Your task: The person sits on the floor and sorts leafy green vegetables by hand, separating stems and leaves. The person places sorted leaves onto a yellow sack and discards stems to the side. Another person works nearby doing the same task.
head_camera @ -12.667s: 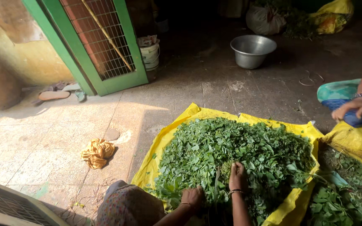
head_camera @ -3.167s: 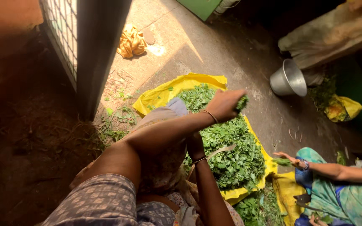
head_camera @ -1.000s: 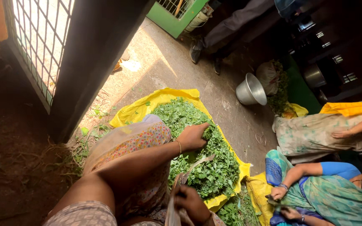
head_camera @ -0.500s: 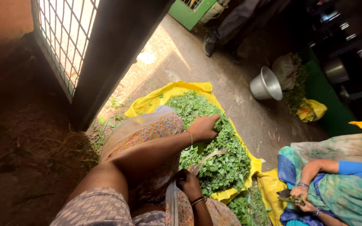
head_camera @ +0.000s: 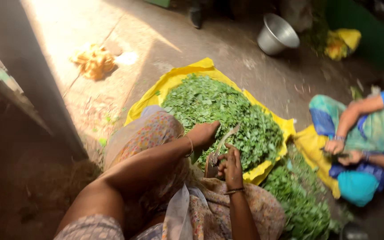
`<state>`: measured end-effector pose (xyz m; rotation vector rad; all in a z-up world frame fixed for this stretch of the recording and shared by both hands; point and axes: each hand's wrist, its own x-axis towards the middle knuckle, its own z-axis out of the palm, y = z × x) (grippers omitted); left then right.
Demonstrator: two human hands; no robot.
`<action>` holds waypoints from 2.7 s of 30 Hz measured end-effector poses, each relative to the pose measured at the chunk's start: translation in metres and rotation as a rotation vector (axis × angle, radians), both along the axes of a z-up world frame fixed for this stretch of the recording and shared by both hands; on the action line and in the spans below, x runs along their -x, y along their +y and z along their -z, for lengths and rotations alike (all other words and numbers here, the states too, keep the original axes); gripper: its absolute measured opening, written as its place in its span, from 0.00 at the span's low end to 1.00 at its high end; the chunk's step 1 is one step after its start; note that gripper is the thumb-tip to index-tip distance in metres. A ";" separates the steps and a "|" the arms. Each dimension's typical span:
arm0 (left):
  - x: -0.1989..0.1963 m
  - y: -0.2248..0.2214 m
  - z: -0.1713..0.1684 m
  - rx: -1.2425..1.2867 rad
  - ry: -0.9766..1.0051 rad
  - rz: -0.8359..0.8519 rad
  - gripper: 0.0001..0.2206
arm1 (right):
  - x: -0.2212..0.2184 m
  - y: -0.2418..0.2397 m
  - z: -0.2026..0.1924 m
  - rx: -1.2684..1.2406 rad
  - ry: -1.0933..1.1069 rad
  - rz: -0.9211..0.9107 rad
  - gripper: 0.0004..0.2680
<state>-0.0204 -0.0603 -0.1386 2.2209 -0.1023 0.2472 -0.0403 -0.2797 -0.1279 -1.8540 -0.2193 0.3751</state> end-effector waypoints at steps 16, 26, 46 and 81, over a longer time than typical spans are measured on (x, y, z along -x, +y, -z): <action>0.017 -0.095 0.007 -0.172 0.376 0.389 0.58 | -0.030 -0.029 0.080 0.266 -0.424 0.243 0.12; -0.043 -0.137 0.096 -0.120 0.295 0.011 0.11 | -0.111 -0.072 0.144 0.287 -0.171 0.267 0.15; -0.099 -0.109 0.190 -0.469 0.229 -0.236 0.04 | -0.192 -0.026 0.262 0.298 -0.017 0.220 0.16; -0.074 -0.102 0.145 0.785 0.278 -0.152 0.34 | -0.164 -0.010 0.176 0.366 -0.275 0.390 0.15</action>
